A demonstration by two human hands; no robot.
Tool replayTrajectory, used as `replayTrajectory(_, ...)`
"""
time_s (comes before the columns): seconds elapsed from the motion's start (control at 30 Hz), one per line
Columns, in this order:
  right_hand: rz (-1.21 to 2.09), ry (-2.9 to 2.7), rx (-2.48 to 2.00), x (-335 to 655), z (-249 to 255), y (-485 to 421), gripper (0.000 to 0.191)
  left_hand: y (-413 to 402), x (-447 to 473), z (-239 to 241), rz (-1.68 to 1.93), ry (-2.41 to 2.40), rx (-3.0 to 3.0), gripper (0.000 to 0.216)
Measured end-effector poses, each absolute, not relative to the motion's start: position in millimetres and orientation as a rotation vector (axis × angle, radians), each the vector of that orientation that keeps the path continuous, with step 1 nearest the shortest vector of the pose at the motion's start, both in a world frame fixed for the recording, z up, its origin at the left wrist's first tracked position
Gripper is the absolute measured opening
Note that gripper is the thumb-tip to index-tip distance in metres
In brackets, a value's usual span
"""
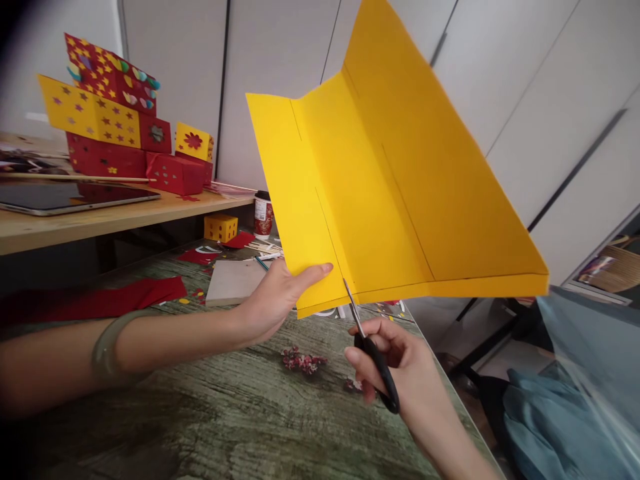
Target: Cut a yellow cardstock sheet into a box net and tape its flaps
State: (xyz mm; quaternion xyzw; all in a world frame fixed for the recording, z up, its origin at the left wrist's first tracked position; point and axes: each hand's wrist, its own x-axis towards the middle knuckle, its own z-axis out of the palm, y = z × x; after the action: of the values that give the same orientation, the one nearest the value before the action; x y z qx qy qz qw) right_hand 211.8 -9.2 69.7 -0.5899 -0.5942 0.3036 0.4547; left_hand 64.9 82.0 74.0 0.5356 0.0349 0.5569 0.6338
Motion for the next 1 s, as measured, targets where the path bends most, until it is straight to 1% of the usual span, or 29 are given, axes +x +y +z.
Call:
replayTrajectory(0.17, 0.764, -1.424, -1.484, 209.2, 70.8, -8.4, 0.031, 81.2, 64.2, 73.7, 1.263, 0.104, 1.22, 0.037)
replayTrajectory(0.37, 0.788, -1.409, -1.482, 211.1, 69.3, -10.2, 0.03, 80.9, 64.3, 71.2, 1.262, 0.133, 1.242, 0.025)
replayTrajectory(0.63, 0.743, -1.444, -1.479, 213.5, 64.0, -8.1, 0.03, 79.9, 64.7, 71.7, 1.261, 0.152, 1.26, 0.021)
replayTrajectory(0.77, 0.715, -1.362, -1.498, 207.7, 65.4, -11.0, 0.03, 79.7, 64.4, 71.6, 1.233, 0.134, 1.252, 0.024)
replayTrajectory(0.9, 0.75, -1.388, -1.503, 207.8, 65.8, -9.4, 0.037, 79.9, 64.9, 71.6, 1.212, 0.109, 1.239, 0.03)
replayTrajectory(1.0, 0.744, -1.371, -1.506, 206.4, 66.4, -8.1, 0.037, 80.0, 64.9, 71.3, 1.216, 0.115, 1.243, 0.029)
